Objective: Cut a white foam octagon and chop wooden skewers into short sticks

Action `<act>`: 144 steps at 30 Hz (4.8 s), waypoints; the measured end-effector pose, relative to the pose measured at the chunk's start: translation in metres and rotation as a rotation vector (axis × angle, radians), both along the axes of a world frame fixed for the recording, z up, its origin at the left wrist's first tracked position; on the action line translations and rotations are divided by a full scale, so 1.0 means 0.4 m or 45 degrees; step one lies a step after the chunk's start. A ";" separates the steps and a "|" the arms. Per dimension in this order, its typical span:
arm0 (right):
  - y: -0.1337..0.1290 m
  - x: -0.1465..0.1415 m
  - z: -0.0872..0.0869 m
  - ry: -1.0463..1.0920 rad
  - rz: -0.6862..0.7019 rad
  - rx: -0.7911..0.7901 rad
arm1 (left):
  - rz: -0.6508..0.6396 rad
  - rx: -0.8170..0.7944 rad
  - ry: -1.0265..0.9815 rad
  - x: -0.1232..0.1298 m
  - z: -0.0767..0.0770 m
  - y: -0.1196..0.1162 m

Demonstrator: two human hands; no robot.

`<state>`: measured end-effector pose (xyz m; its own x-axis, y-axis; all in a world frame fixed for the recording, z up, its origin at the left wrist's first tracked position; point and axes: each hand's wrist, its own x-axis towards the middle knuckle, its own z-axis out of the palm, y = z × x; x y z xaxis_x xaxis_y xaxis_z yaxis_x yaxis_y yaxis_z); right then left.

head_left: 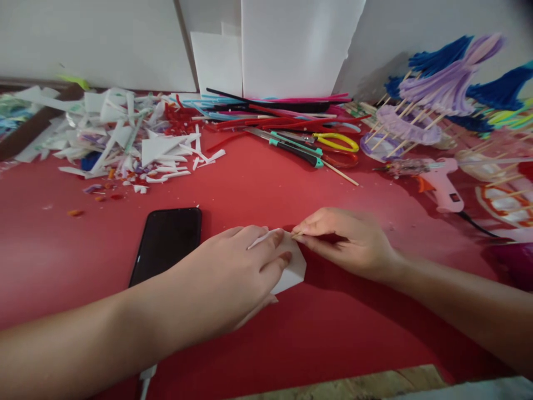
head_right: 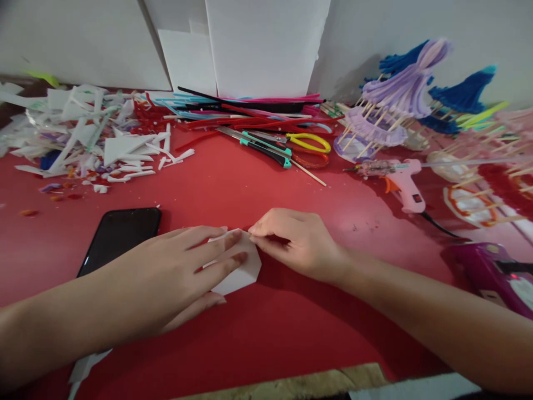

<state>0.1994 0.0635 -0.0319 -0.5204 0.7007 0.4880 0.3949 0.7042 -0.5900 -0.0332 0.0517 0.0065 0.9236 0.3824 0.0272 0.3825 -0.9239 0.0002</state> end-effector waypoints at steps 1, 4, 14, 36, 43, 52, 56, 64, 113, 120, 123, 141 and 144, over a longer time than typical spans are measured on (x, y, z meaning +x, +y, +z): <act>0.000 0.000 0.000 -0.008 0.002 0.008 | -0.001 0.003 0.000 0.000 0.000 0.000; -0.003 0.000 0.000 -0.031 0.002 0.005 | -0.008 0.004 0.003 0.000 0.000 0.000; -0.003 -0.003 -0.001 -0.039 -0.021 -0.028 | -0.009 -0.006 -0.010 -0.001 -0.001 0.000; -0.009 0.000 0.001 -0.118 -0.054 0.021 | -0.002 0.004 -0.021 0.000 -0.002 -0.001; -0.003 0.002 0.022 -0.295 -0.006 0.071 | -0.021 0.014 0.000 -0.001 -0.007 0.000; 0.004 0.002 0.022 -0.199 0.003 -0.074 | -0.001 -0.055 0.056 -0.002 -0.013 -0.001; 0.004 -0.003 0.024 -0.182 -0.017 -0.081 | -0.001 -0.039 0.043 -0.004 -0.012 -0.001; 0.007 0.002 0.017 -0.188 0.007 -0.018 | -0.009 -0.017 0.040 -0.001 -0.010 -0.002; 0.015 0.006 0.022 -0.177 -0.010 0.130 | -0.015 0.004 0.029 0.000 -0.005 -0.002; 0.012 -0.001 0.013 -0.107 0.043 0.134 | -0.007 -0.017 0.004 -0.001 -0.005 -0.001; 0.012 0.000 0.009 -0.090 0.061 0.120 | -0.011 -0.029 0.015 -0.001 -0.004 0.000; -0.010 0.000 0.000 -0.049 -0.075 -0.059 | -0.018 -0.011 0.015 -0.002 -0.004 -0.003; -0.011 -0.002 -0.001 -0.041 -0.075 -0.052 | -0.016 -0.010 0.005 -0.003 -0.005 -0.002</act>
